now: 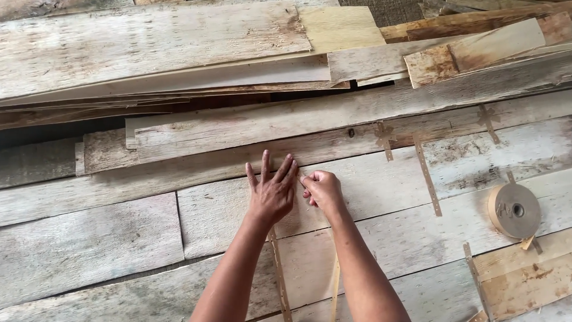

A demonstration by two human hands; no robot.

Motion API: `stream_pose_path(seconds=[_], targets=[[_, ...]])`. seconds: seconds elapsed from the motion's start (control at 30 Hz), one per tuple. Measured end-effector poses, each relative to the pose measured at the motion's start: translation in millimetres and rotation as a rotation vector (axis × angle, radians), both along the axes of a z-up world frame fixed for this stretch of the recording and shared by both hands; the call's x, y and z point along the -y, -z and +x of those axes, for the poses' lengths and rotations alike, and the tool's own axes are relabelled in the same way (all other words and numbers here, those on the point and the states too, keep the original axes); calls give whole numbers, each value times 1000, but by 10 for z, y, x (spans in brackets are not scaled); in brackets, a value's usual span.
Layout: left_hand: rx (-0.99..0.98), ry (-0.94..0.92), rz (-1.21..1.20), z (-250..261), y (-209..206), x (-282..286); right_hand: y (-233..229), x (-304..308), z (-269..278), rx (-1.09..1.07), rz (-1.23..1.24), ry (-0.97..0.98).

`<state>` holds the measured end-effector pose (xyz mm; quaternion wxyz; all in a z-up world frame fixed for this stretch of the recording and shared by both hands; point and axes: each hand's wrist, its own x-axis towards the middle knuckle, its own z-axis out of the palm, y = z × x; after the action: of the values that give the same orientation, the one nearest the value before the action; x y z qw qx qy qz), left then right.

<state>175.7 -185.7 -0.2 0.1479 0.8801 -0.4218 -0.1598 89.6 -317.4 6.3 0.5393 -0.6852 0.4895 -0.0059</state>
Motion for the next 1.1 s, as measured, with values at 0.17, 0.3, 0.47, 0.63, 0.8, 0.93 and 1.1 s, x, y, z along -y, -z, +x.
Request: stream_pose_path(seconds=[0.17, 0.3, 0.47, 0.63, 0.8, 0.93, 1.1], targets=[[27, 93, 86, 101, -15, -17, 44, 4, 34, -51, -41, -33], [14, 117, 116, 129, 33, 4, 75, 16, 40, -77, -57, -46], [-20, 192, 193, 166, -94, 9, -45, 8, 45, -117, -67, -88], [-36, 202, 247, 194, -103, 30, -188, 57, 74, -166, -94, -198], [-50, 215, 240, 187, -135, 23, -300, 156, 145, -277, -190, -418], [-66, 209, 257, 185, -143, 18, -221, 247, 200, -423, -305, -594], [-79, 209, 233, 229, -187, 9, 10, 618, 78, -538, -462, -628]])
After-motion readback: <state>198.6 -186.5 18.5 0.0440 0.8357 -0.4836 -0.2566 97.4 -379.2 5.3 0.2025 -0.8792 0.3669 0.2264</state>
